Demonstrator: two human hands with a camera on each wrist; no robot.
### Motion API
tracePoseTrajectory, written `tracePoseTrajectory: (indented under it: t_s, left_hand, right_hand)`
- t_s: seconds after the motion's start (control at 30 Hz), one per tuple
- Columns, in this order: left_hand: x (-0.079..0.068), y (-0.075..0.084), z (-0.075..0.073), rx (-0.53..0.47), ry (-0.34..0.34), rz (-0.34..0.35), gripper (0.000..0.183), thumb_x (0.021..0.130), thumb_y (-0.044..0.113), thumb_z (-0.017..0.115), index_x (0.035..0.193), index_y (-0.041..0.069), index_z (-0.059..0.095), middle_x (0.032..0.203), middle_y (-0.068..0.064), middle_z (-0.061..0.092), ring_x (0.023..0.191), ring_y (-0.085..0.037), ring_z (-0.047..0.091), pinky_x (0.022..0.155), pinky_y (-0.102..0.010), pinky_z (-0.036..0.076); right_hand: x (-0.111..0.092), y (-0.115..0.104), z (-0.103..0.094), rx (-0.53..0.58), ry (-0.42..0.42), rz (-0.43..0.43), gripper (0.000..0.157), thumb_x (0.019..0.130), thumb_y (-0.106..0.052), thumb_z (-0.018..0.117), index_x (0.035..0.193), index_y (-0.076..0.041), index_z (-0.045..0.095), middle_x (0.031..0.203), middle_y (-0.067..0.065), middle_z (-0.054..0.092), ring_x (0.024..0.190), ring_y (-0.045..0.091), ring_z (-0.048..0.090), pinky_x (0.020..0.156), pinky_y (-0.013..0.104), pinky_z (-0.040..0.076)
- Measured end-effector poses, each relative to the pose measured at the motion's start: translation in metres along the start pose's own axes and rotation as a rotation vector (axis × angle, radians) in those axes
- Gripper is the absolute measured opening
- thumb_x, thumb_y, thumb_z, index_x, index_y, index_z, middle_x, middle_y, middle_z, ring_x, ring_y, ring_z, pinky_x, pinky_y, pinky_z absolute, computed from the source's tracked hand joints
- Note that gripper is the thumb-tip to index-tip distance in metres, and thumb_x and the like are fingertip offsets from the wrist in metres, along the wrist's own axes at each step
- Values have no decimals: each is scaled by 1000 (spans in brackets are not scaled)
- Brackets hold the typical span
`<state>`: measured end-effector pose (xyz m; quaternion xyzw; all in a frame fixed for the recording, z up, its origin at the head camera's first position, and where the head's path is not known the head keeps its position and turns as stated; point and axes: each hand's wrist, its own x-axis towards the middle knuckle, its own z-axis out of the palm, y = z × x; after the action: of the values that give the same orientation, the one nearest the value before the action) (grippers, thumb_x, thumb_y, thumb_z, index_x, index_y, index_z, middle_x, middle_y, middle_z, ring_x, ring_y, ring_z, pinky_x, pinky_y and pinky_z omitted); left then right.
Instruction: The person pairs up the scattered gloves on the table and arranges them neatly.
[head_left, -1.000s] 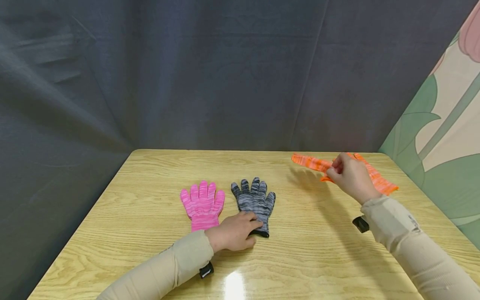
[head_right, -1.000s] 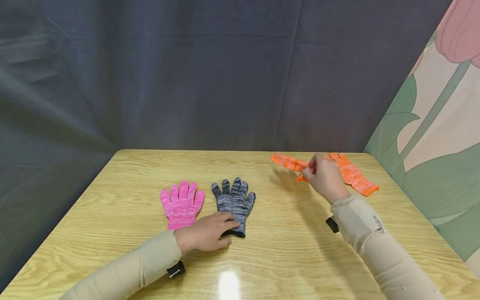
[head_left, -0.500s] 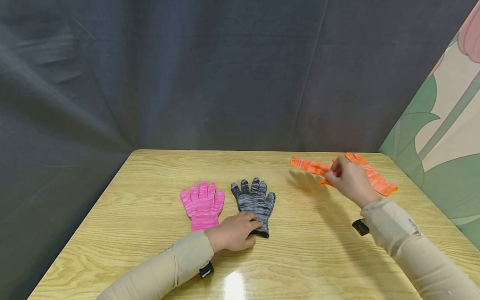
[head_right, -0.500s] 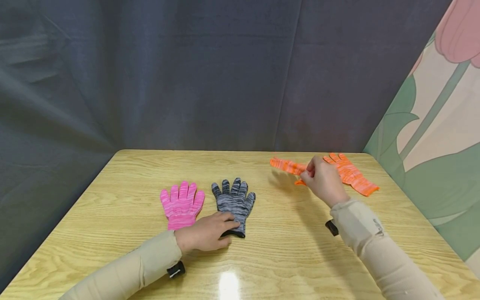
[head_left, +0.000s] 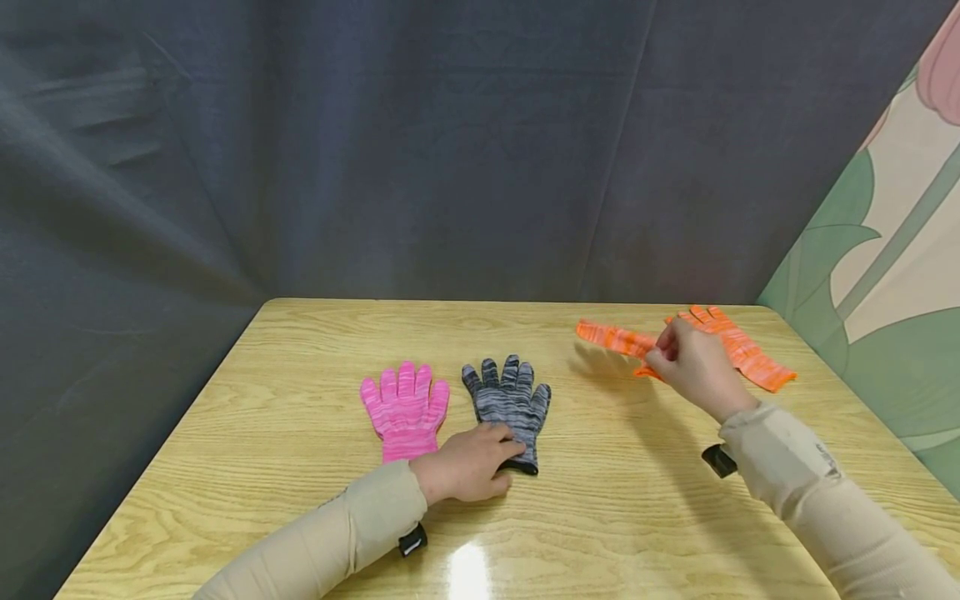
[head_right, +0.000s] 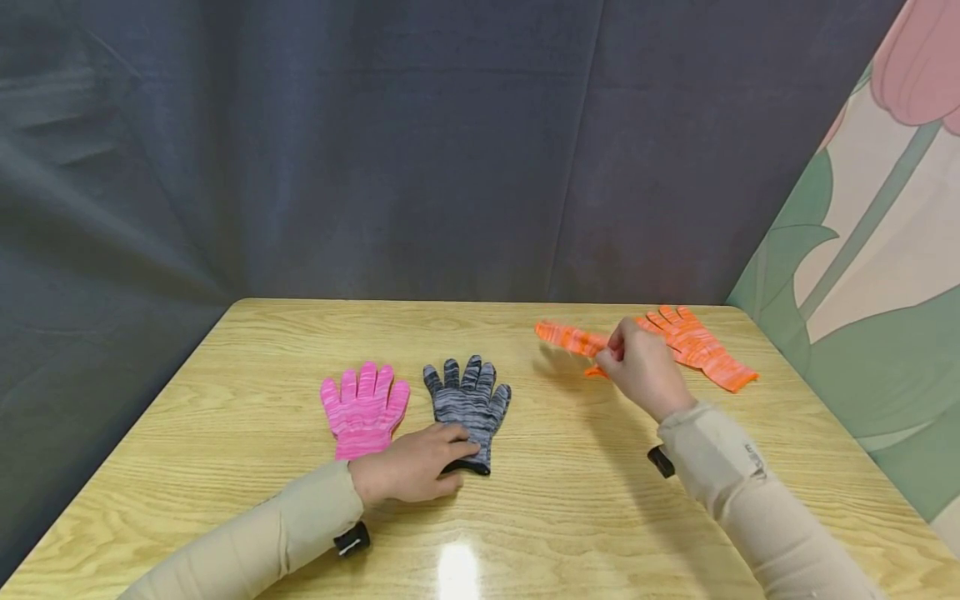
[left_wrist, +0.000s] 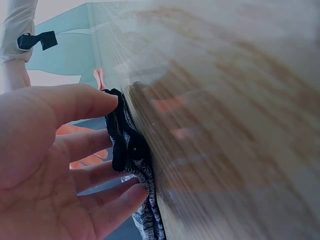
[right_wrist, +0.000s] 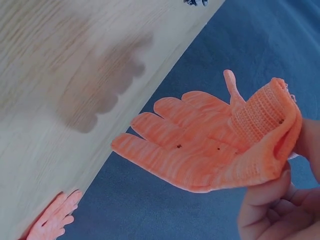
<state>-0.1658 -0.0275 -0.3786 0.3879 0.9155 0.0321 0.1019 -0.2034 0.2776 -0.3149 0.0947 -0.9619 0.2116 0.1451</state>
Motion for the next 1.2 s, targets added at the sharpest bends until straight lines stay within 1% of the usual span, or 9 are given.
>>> tracePoseTrajectory:
  t_s: [0.2,0.43,0.53,0.63,0.77,1.0,1.2]
  left_hand:
    - [0,0,-1,1,-5,-3,46,92,30,52,136,18,49,136,-5,49,125,-20,47,103,-31,42]
    - [-1,1,-2,-5,-11,-8,46,92,30,52,136,18,49,137,-4,48,125,-20,47,103,-31,42]
    - [-1,1,-2,-3,-8,-7,46,92,30,52,136,18,49,136,-4,49,124,-20,48,102,-31,43]
    - [0,1,-1,-1,-5,-4,46,92,30,52,136,18,49,136,-4,49,124,-20,48,102,-31,43]
    - [0,1,-1,1,-8,-3,46,92,29,53,136,18,49,136,-5,49,124,-20,48,102,-31,43]
    - [0,1,-2,-2,-16,-5,46,92,29,52,137,18,48,136,-4,49,124,-20,47,102,-31,43]
    - [0,1,-2,-1,-16,-5,46,92,30,53,136,18,49,136,-4,49,123,-20,48,101,-31,44]
  right_hand:
    - [-3,0,3,-8,5,-19,13,83,-9,61,82,1,52,64,8,54,51,13,42,46,24,33]
    - [-5,-1,3,-14,-16,-26,12,83,-9,60,81,0,52,62,7,54,49,13,41,46,24,33]
    - [-5,-1,4,-9,-33,-30,11,83,-9,59,81,-1,52,62,6,54,49,12,41,46,23,33]
    - [-6,-2,4,5,-70,-18,11,84,-9,58,81,-1,52,62,6,54,50,12,41,46,24,34]
    - [-8,-1,7,-2,-110,-9,11,84,-10,57,81,-1,52,61,5,53,49,13,40,46,24,34]
    - [-10,-2,12,-3,-133,-28,11,83,-9,58,79,-2,51,59,3,51,49,11,38,46,23,31]
    - [-12,-3,18,-5,-170,-12,10,83,-10,59,79,-3,53,59,2,51,50,12,39,47,23,31]
